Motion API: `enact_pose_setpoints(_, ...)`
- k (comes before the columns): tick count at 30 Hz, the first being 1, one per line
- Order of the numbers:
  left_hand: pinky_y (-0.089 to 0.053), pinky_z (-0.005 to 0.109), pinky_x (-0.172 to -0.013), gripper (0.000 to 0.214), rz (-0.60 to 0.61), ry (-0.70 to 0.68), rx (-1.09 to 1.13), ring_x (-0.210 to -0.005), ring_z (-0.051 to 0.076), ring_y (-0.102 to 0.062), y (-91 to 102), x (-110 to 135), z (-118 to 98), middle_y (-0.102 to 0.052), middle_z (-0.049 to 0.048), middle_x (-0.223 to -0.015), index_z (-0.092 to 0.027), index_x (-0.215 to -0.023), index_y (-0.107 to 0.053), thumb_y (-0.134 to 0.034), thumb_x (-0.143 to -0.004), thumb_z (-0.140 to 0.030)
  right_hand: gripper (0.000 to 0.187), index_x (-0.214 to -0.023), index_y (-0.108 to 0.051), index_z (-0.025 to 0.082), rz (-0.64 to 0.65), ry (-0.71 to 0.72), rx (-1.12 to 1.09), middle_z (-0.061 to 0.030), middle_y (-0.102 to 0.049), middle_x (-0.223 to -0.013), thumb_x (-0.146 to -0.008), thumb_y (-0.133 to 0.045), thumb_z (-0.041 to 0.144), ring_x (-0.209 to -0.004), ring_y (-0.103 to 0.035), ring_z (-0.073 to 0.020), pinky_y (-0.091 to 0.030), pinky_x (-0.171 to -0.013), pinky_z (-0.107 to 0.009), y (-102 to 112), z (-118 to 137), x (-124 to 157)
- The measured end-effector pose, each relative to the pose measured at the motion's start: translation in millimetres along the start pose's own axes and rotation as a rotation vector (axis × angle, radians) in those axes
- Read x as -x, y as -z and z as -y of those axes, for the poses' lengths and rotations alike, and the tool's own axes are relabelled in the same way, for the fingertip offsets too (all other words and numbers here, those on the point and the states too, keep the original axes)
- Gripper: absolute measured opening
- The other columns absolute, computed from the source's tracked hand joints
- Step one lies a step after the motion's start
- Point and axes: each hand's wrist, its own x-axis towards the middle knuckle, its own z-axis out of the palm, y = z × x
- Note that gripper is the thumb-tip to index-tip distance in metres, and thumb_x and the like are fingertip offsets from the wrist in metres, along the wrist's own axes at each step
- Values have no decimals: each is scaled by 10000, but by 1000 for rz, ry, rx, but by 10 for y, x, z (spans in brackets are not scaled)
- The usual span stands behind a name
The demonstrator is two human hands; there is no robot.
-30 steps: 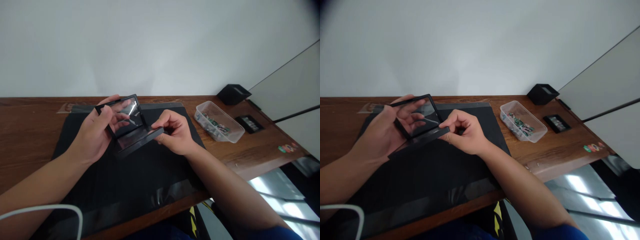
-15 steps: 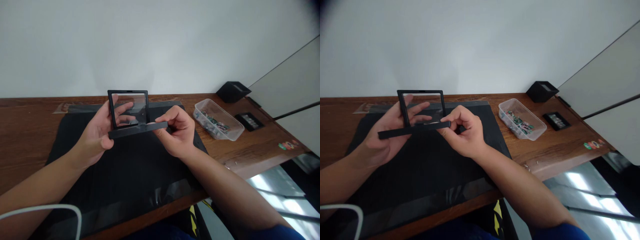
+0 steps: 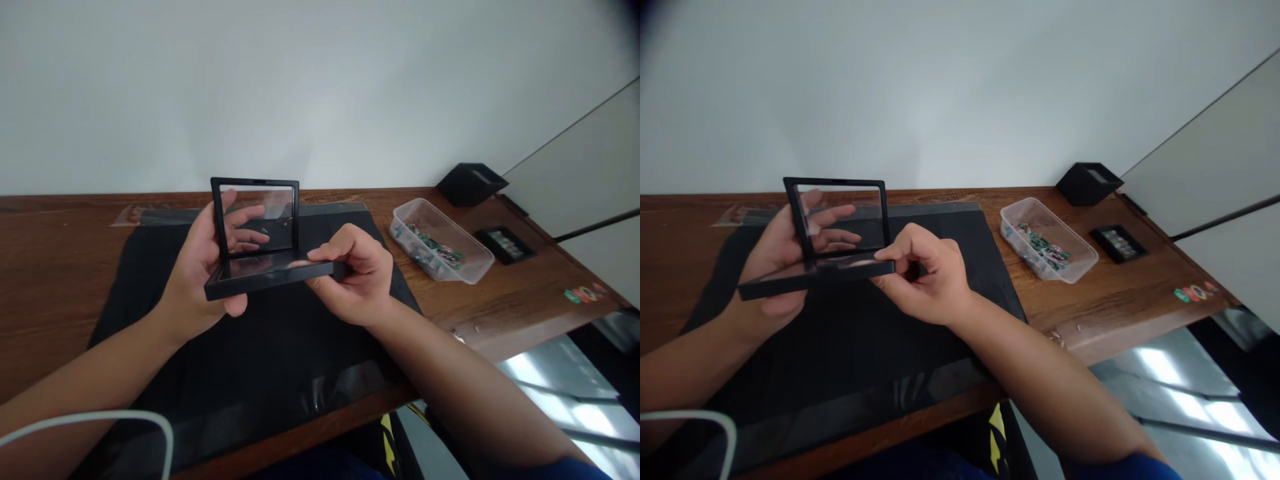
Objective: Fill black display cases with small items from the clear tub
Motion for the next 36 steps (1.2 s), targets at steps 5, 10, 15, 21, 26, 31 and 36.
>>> enact_pose_setpoints(5,-568,348,-987,1097,-40,-12,-61,-1153,238,-651,-11,-5,-8,-578,78,-1488,-373,-1524,-520,-933,-566,-713,153,-851,-657,220,-11,-1,39,74,-570,-653,-842,-807,189,-513,-504,-55,-379,-468,-190,4,-11,-2)
enact_pose_setpoints(10,-372,463,-1203,1096,-236,-50,-222,-1515,362,-334,-62,-12,-107,-298,65,-1694,-358,-1544,-474,-876,-613,-773,165,-790,-630,219,25,-18,76,80,-553,-604,-815,-781,157,-499,-509,-61,-387,-481,-193,9,-3,-29)
enact_pose_setpoints(15,-319,605,-1230,920,-311,200,-121,-1538,393,-341,-102,22,-60,-312,102,-1701,-354,-1516,-458,-829,-758,-719,155,-756,-608,230,-18,-75,170,78,-551,-583,-810,-718,136,-500,-513,-76,-415,-510,-210,0,8,-39)
enact_pose_setpoints(21,-428,533,-1197,641,43,383,244,-1441,374,-517,-195,54,-89,-654,119,-1443,-242,-1259,-701,-575,-929,-776,156,-776,-626,230,-27,-46,155,69,-592,-610,-822,-750,148,-499,-533,-74,-423,-496,-205,-25,29,8)
enact_pose_setpoints(26,-478,484,-1134,609,-86,337,297,-1288,324,-607,-179,13,-145,-649,76,-1432,-249,-1339,-651,-823,-827,-532,216,-790,-614,210,130,-25,69,79,-599,-619,-821,-828,208,-521,-556,-56,-414,-513,-183,-54,1,20)
enact_pose_setpoints(31,-453,531,-1166,716,-65,339,303,-1391,373,-530,-144,15,-131,-577,113,-1510,-237,-1388,-609,-838,-785,-547,407,-769,-601,201,221,10,20,85,-578,-539,-753,-920,453,-462,-538,-59,-411,-489,-198,3,-32,-37)
enact_pose_setpoints(36,-409,589,-1222,697,116,268,385,-1518,397,-413,-143,50,-135,-544,103,-1554,-280,-1445,-584,-810,-820,-491,385,-868,-625,225,90,47,-95,54,-536,-587,-957,-671,597,-444,-438,-71,-336,-451,-252,121,-12,-78)
